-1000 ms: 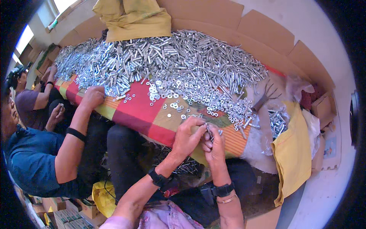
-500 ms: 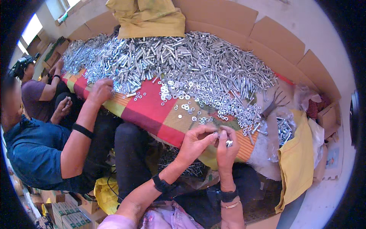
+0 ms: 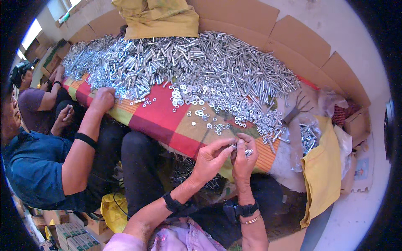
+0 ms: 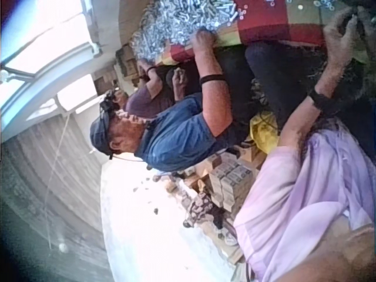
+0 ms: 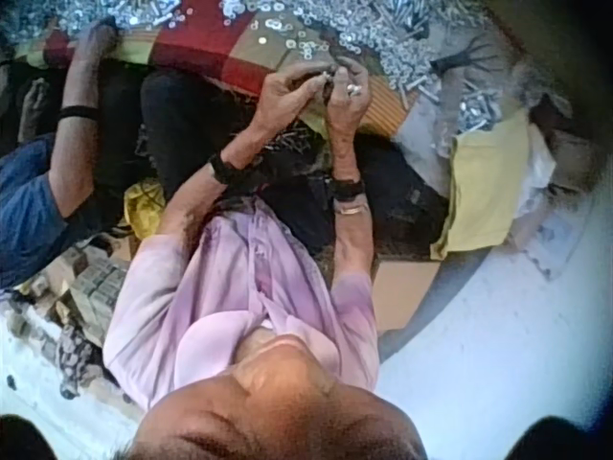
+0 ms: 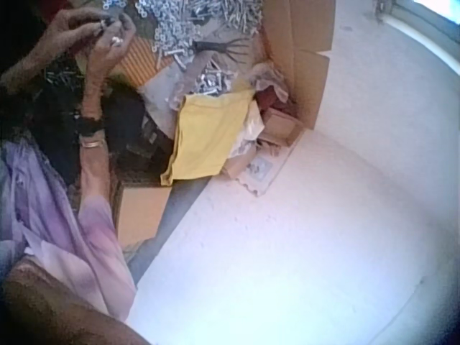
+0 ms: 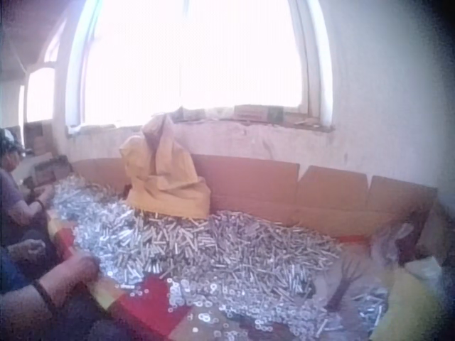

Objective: Sorting and assembling metal screws and washers on a work table.

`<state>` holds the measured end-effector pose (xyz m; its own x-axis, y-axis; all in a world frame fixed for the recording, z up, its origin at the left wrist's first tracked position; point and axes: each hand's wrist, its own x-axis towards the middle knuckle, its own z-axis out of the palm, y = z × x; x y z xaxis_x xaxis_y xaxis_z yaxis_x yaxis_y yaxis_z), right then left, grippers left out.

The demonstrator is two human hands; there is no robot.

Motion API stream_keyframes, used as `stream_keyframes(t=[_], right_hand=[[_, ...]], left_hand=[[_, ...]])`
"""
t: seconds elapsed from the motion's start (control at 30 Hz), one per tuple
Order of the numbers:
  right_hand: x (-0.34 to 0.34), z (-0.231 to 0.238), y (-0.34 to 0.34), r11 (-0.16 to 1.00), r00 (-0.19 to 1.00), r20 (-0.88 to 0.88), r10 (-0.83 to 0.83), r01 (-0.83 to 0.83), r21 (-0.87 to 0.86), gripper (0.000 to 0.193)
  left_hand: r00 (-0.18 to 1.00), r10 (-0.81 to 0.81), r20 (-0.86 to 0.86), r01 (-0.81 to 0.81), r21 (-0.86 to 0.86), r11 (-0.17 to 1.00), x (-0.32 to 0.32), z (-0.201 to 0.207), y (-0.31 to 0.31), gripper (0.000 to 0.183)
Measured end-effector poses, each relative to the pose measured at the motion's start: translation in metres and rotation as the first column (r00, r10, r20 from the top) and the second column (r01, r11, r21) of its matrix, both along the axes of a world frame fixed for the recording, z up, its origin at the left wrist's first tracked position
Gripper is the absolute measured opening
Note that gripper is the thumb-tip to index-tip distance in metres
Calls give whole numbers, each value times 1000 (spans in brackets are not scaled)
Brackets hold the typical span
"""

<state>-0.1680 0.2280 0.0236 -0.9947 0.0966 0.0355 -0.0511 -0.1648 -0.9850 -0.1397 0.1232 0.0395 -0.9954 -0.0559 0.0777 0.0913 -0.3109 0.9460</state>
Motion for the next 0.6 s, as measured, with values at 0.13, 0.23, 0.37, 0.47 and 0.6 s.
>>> stream_keyframes(t=[0.13,0.23,0.37,0.47,0.6], right_hand=[[7,3,-2,994,995,94,-21,31,-107,16],[11,7,-2,968,985,169,45,-1,-250,15],[19,10,-8,975,980,196,24,20,-221,14],[22,6,-9,976,983,181,14,25,-216,14],[26,3,-13,965,981,190,44,7,-261,14]], left_hand=[[1000,18,-19,-19,-64,998,5,3,3,25],[997,21,-68,-37,-244,969,11,8,0,25],[999,13,-52,-24,-217,976,16,2,-4,25],[999,-4,-32,-2,-177,984,20,0,-5,26],[982,26,-188,-104,-416,903,25,3,-11,27]])
